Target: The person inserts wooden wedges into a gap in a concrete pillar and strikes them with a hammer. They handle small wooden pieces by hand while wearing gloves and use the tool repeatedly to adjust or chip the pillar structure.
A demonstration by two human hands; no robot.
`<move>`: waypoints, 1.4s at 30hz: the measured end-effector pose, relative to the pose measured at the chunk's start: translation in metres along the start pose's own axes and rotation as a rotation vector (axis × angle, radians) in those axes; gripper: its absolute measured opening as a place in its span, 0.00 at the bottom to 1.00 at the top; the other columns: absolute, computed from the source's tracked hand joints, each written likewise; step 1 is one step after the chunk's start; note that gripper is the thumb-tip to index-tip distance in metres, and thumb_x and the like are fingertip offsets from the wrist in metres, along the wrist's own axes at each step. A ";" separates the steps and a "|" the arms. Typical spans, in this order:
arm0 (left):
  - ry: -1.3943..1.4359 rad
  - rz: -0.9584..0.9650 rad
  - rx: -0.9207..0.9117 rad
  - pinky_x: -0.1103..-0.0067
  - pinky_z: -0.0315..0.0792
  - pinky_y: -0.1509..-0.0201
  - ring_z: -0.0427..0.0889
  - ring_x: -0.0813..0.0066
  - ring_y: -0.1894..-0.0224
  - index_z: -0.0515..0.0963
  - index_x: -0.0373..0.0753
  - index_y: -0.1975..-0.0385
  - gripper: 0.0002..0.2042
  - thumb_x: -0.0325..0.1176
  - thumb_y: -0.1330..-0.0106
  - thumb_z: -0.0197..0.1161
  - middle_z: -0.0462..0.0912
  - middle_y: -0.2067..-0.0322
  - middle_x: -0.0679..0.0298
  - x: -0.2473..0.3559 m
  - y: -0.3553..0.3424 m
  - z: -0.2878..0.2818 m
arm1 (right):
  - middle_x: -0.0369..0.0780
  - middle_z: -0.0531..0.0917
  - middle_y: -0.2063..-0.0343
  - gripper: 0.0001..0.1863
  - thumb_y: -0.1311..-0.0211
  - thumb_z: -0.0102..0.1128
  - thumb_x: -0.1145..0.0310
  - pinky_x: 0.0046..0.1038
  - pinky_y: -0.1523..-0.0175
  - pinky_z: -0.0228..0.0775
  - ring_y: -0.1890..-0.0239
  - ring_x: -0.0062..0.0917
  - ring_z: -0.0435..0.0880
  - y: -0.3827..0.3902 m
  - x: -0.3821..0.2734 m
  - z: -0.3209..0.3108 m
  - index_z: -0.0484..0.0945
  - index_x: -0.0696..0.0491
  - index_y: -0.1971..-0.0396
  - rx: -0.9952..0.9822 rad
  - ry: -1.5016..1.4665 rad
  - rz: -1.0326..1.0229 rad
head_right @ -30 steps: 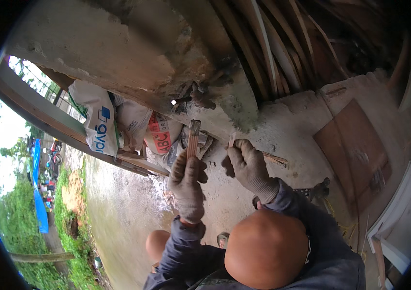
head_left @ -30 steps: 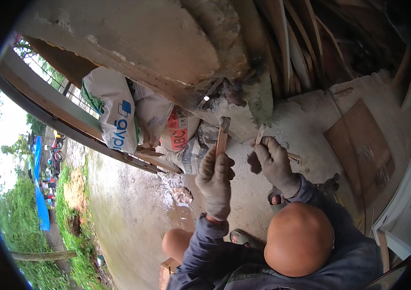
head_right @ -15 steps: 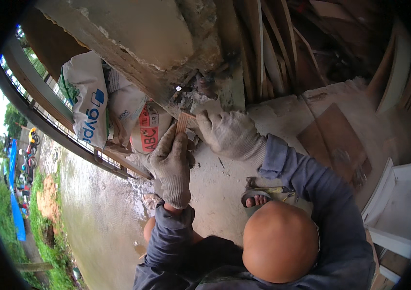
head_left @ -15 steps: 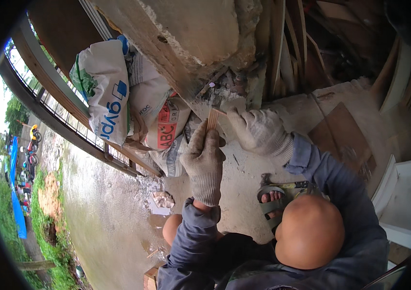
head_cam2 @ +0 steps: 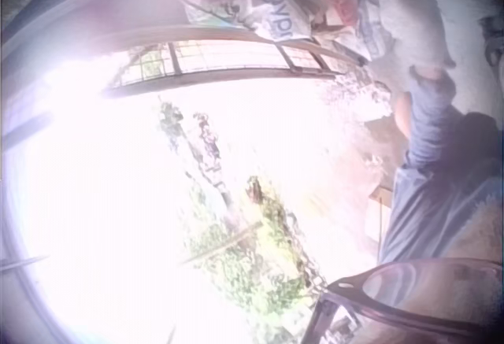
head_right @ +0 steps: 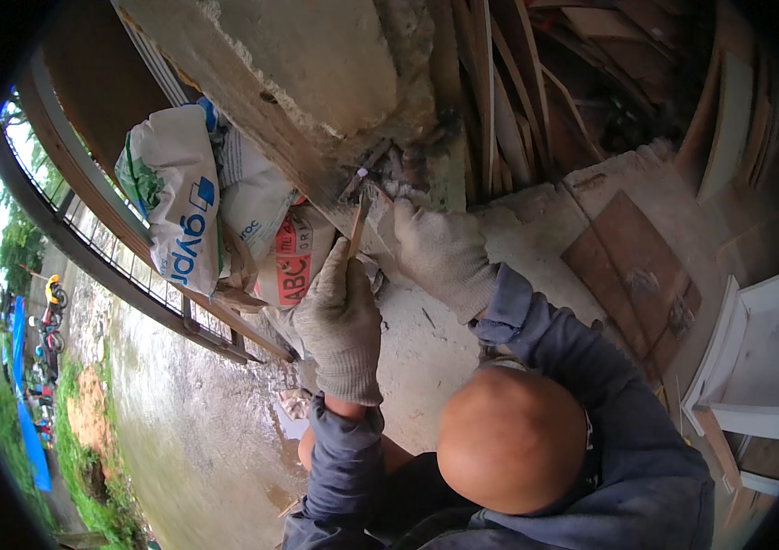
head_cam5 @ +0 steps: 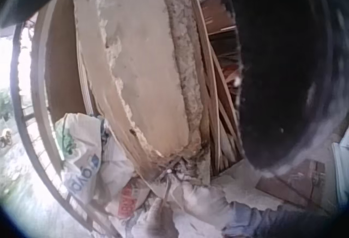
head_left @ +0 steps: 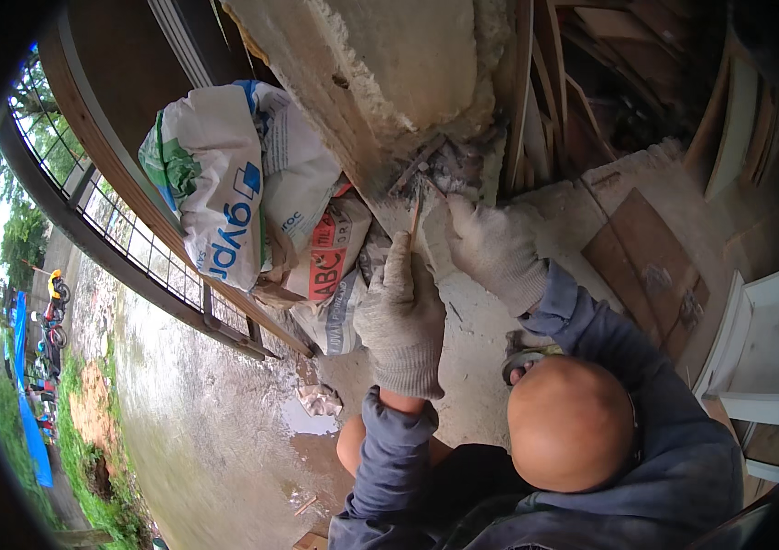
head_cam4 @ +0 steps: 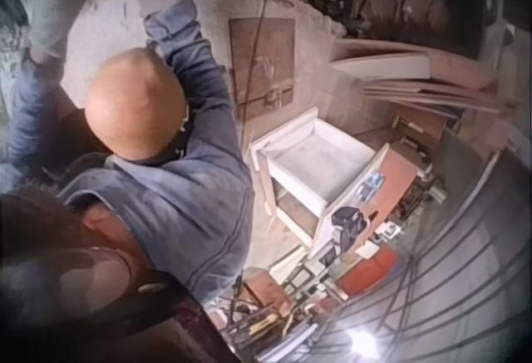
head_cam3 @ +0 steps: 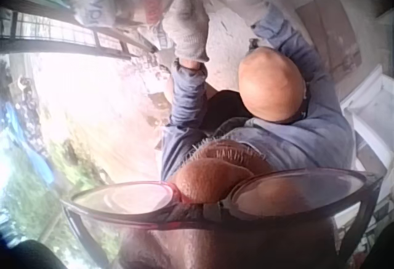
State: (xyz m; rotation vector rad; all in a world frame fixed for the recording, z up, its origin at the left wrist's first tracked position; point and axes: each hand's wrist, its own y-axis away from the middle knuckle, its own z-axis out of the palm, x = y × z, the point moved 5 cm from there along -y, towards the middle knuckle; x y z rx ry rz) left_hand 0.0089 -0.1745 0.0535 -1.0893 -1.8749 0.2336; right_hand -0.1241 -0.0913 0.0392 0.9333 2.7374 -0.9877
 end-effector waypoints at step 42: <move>-0.206 0.139 -0.080 0.66 0.76 0.68 0.82 0.57 0.68 0.81 0.47 0.43 0.19 0.28 0.35 0.65 0.80 0.67 0.56 -0.007 -0.013 0.014 | 0.50 0.80 0.82 0.04 0.39 0.65 0.72 0.43 0.74 0.74 0.78 0.47 0.84 -0.004 -0.006 -0.006 0.83 0.52 0.64 0.177 -0.224 0.196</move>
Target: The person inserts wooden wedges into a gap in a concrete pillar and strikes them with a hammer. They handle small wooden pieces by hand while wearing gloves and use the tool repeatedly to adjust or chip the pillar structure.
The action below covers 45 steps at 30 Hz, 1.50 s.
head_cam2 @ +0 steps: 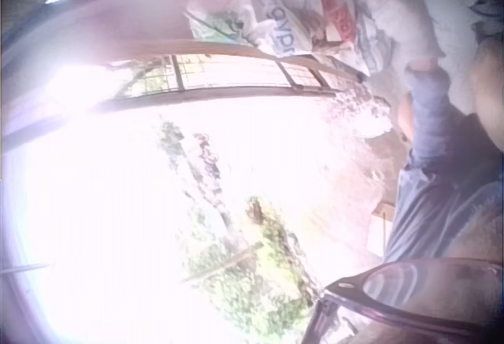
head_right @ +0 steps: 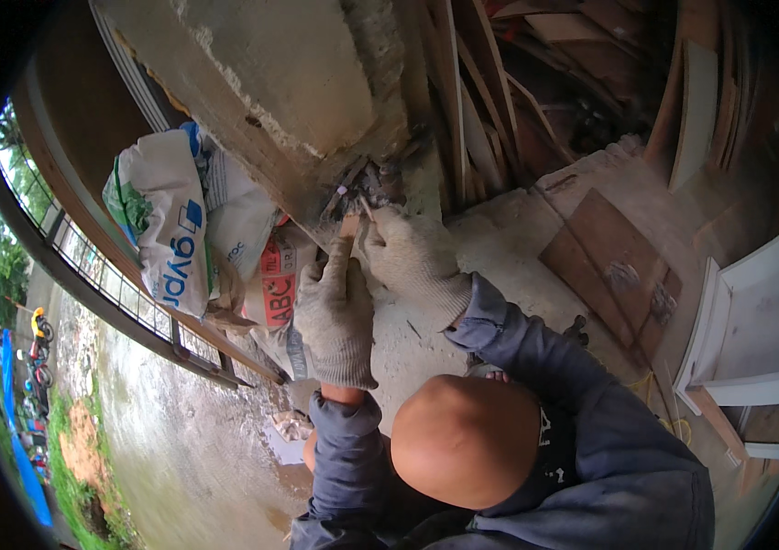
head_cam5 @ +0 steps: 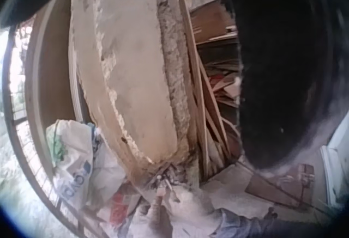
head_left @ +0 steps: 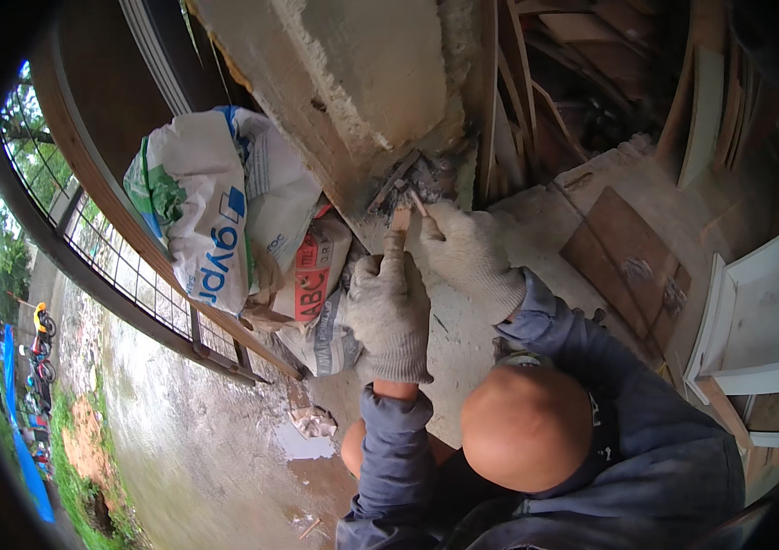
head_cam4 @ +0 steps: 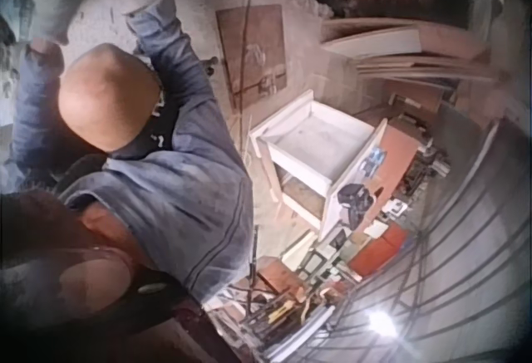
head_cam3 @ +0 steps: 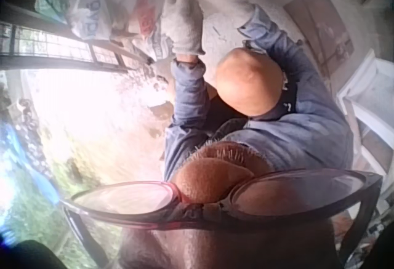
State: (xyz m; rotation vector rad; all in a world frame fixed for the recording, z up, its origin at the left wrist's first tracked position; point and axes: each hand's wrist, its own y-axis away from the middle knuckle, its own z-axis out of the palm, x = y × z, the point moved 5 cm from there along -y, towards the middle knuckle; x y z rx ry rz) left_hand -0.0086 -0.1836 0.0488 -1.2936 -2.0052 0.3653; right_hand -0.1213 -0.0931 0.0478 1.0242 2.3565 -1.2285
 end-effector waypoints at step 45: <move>0.192 -0.185 0.086 0.75 0.79 0.68 0.88 0.64 0.74 0.86 0.35 0.54 0.10 0.29 0.33 0.66 0.87 0.72 0.51 -0.015 0.013 -0.009 | 0.42 0.81 0.83 0.10 0.35 0.59 0.74 0.31 0.78 0.70 0.85 0.28 0.80 -0.001 0.021 -0.020 0.83 0.60 0.57 -0.193 -0.359 0.302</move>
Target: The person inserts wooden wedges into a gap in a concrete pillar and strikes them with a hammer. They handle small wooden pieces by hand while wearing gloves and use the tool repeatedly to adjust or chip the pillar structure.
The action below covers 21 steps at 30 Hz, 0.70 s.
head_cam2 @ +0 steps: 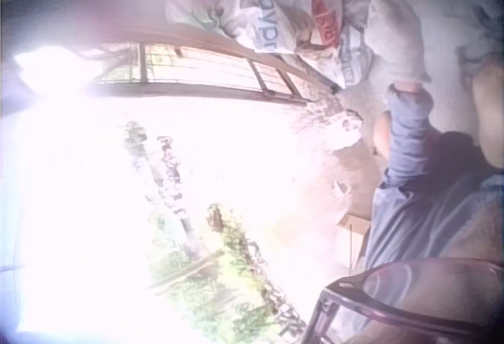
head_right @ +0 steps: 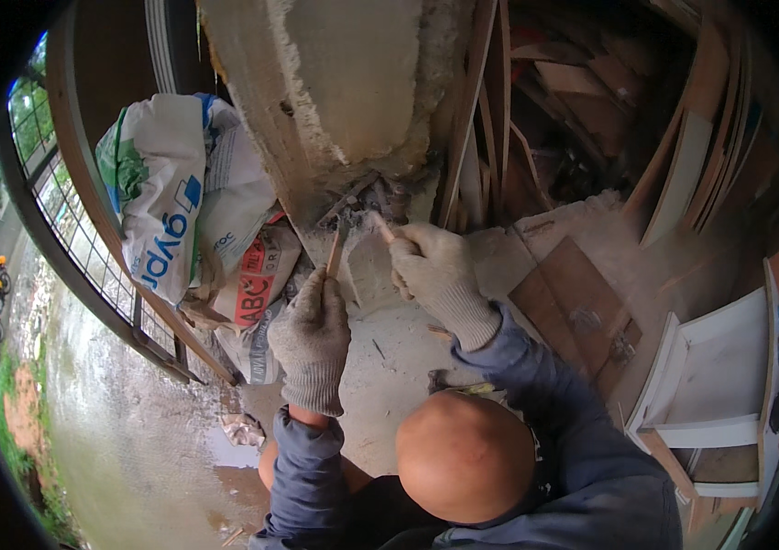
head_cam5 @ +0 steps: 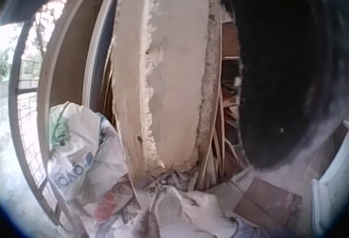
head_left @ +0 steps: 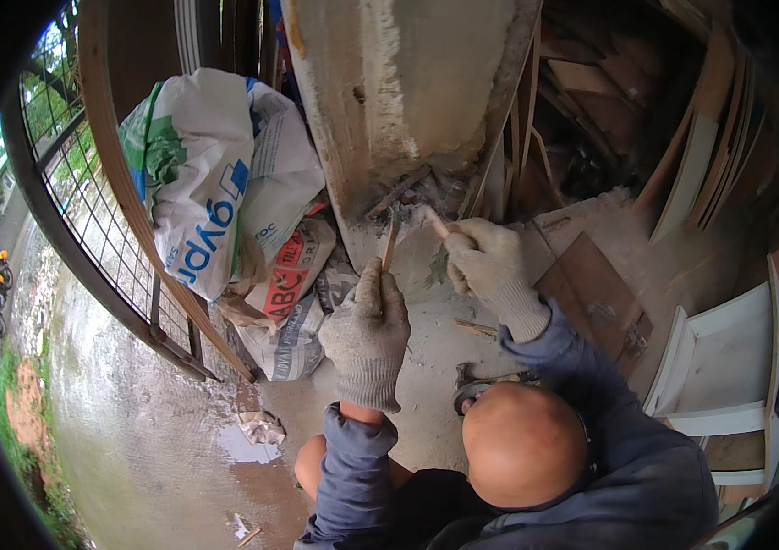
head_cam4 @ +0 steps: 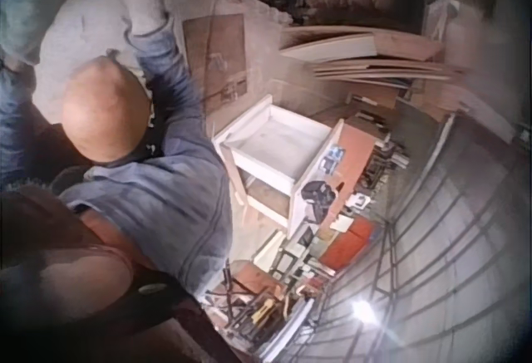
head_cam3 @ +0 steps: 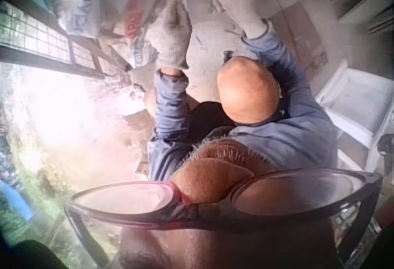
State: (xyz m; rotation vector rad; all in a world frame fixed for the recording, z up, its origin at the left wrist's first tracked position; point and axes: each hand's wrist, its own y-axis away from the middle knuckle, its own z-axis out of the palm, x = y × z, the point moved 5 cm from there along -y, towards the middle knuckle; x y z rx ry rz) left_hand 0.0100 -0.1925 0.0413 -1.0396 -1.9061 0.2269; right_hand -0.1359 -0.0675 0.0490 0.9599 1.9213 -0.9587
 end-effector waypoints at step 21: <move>0.144 -0.179 -0.064 0.72 0.78 0.69 0.89 0.60 0.74 0.86 0.34 0.55 0.13 0.37 0.31 0.64 0.85 0.76 0.49 -0.014 0.000 0.014 | 0.50 0.83 0.79 0.08 0.38 0.65 0.74 0.39 0.72 0.76 0.76 0.44 0.86 0.021 -0.011 0.022 0.84 0.57 0.59 0.151 0.487 -0.484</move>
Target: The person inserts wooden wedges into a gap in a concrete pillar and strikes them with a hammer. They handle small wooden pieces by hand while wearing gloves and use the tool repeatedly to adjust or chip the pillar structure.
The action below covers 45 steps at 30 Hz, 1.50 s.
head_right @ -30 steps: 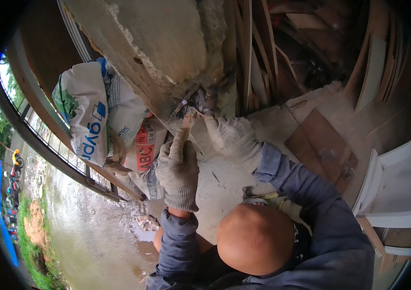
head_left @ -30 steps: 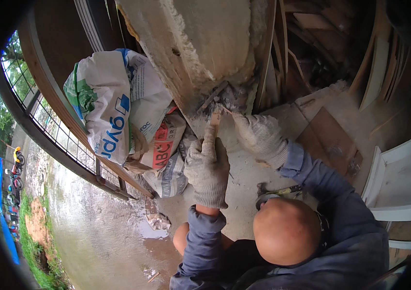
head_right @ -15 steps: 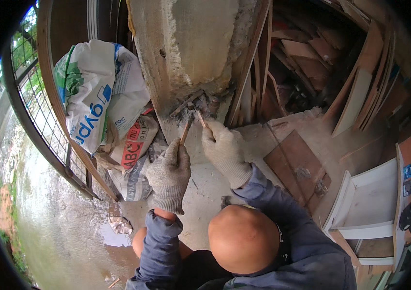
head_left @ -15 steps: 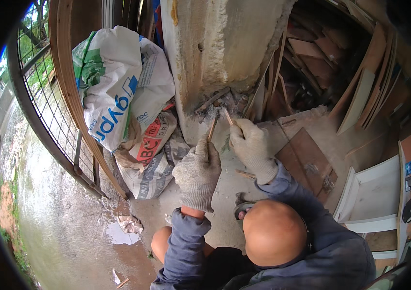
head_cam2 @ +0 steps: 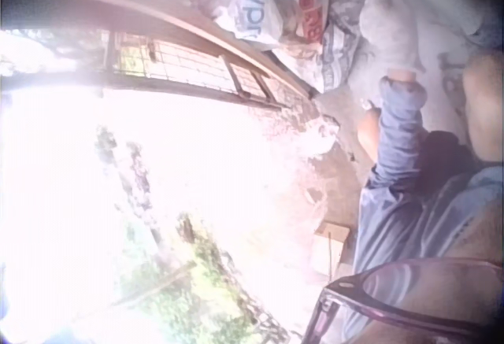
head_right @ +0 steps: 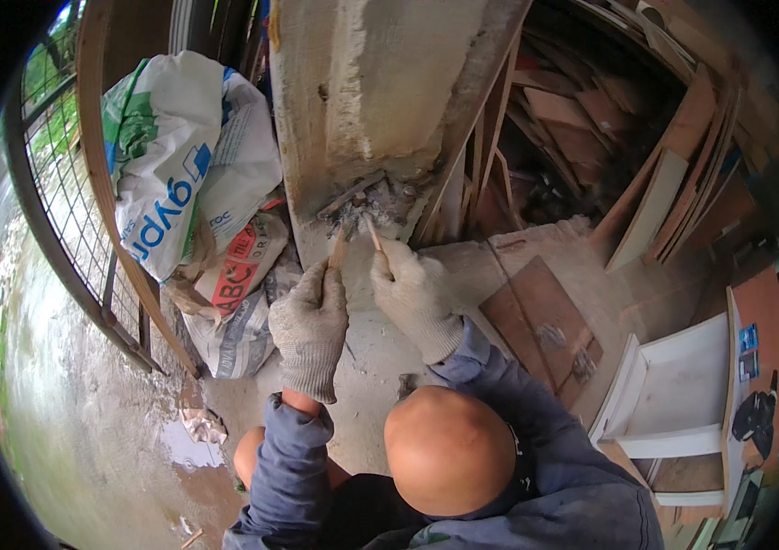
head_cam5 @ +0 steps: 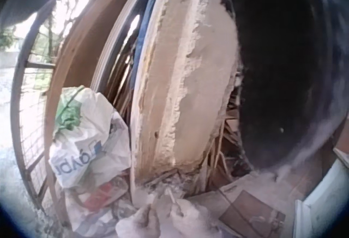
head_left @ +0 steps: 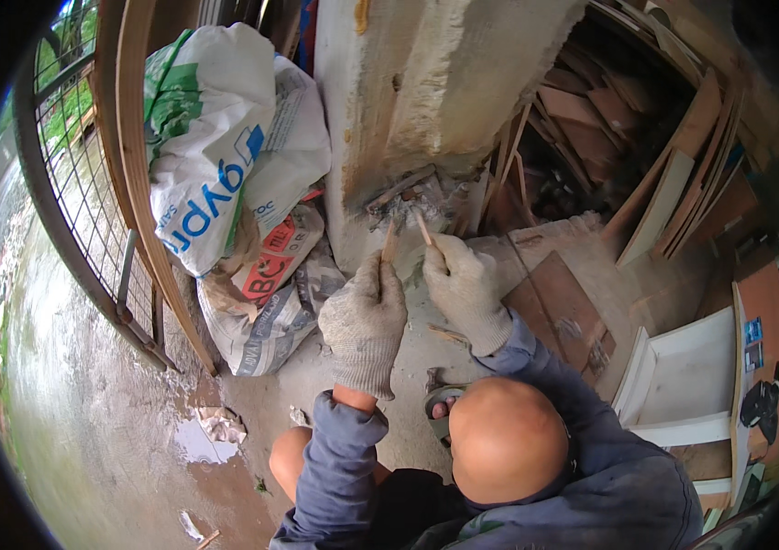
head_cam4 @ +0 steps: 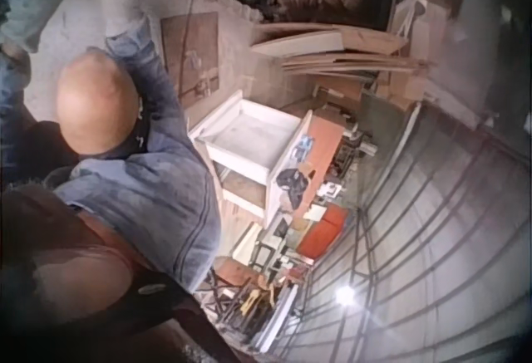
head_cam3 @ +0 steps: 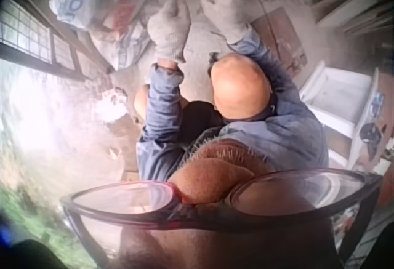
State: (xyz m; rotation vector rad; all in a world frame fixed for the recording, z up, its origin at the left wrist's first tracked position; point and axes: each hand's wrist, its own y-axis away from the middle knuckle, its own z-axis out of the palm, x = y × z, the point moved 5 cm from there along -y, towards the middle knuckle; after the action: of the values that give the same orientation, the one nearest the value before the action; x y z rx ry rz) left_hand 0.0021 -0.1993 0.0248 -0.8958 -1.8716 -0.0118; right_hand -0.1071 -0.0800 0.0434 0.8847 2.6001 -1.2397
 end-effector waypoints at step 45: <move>0.069 0.014 0.063 0.83 0.75 0.67 0.79 0.83 0.73 0.83 0.28 0.50 0.13 0.30 0.27 0.63 0.84 0.73 0.66 -0.003 0.002 0.008 | 0.45 0.83 0.80 0.16 0.40 0.62 0.69 0.42 0.72 0.77 0.78 0.43 0.85 -0.027 -0.003 -0.001 0.80 0.56 0.52 -0.326 0.144 -0.053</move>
State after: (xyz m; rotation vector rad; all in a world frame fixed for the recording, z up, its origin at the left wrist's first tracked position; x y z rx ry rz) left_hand -0.0021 -0.1966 0.0175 -0.8551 -1.7920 0.0241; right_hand -0.1194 -0.0934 0.0632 0.8731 2.8409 -0.7519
